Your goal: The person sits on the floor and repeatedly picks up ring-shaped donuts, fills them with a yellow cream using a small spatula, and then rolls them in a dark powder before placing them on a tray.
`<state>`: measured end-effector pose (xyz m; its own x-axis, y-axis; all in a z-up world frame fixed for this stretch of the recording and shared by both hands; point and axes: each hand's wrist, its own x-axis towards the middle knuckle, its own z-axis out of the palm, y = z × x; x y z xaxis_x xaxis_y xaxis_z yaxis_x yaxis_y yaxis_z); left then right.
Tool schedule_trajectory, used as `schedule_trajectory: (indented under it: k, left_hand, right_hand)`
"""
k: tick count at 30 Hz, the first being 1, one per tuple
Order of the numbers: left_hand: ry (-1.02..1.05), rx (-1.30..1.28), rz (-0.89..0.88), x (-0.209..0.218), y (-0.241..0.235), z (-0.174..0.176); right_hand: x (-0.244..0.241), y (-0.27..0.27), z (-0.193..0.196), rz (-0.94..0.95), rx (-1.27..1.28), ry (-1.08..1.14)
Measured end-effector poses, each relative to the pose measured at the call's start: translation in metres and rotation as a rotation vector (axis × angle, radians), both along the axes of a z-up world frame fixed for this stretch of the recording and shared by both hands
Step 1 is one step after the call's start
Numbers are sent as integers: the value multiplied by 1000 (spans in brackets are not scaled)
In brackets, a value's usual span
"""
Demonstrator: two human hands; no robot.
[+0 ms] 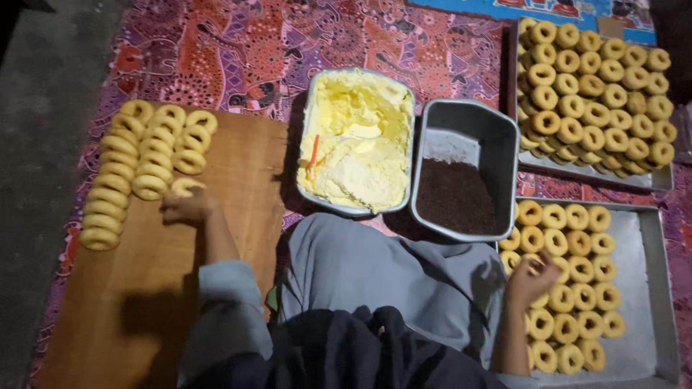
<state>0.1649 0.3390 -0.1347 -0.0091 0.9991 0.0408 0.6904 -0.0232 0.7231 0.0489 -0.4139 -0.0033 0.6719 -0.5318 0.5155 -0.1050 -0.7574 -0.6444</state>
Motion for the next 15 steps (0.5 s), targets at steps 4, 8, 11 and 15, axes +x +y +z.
schedule_trajectory:
  k: [4, 8, 11, 15]
  left_hand:
    - [-713, -246, 59, -43, -61, -7]
    - [-1358, -623, -436, -100, -181, 39]
    - [-1138, -683, -575, -147, -287, 79]
    - [-1012, -929, -950, -175, -365, 115]
  right_hand:
    - [7, 55, -11, 174, 220, 171]
    - [8, 161, -23, 655, 794, 303]
    - [-16, 232, -36, 928, 1174, 651]
    - [-20, 260, -42, 922, 875, 663]
